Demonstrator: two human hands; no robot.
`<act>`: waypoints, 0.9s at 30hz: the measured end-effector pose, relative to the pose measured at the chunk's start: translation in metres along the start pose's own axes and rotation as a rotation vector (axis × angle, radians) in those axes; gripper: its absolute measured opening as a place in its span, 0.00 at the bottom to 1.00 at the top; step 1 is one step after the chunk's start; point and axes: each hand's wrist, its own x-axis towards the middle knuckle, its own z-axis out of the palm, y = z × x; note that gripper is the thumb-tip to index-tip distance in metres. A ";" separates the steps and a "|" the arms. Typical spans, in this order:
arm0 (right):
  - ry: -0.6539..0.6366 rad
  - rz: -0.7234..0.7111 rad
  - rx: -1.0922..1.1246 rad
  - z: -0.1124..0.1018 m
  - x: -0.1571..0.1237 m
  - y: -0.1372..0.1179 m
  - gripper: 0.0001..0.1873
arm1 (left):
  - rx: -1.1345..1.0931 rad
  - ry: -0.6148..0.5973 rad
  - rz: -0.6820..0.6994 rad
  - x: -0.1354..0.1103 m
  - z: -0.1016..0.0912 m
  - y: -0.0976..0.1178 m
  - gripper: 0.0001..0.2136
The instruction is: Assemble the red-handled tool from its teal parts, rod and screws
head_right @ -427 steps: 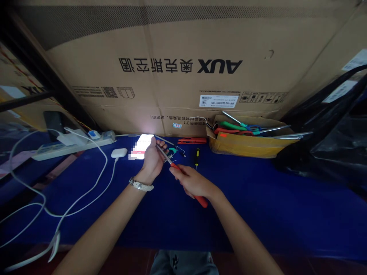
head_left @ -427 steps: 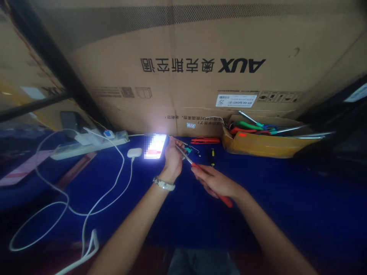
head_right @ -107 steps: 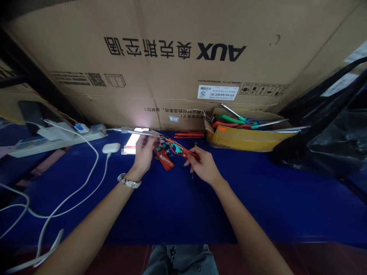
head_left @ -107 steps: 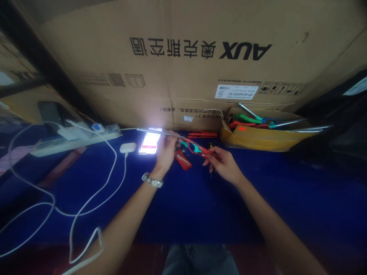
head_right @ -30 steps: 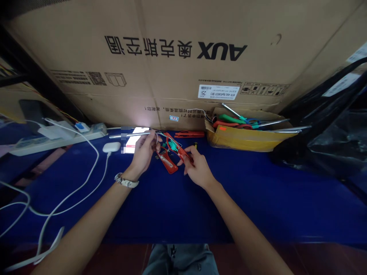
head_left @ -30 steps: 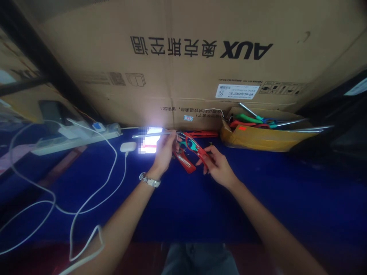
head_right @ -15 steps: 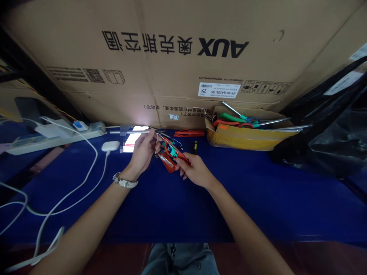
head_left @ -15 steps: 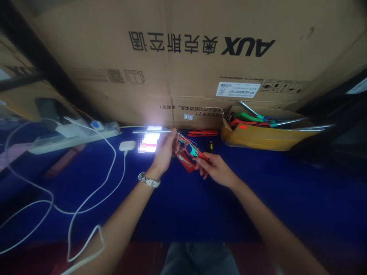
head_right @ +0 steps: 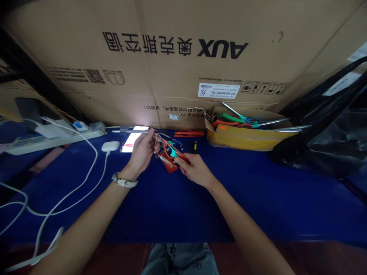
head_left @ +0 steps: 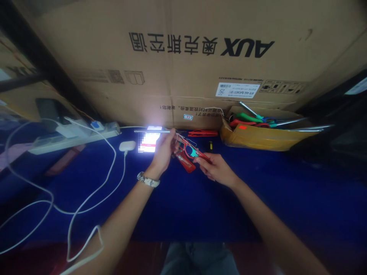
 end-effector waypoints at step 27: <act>-0.264 -0.017 0.183 -0.009 -0.006 -0.001 0.18 | -0.031 0.012 -0.052 0.000 -0.001 0.001 0.17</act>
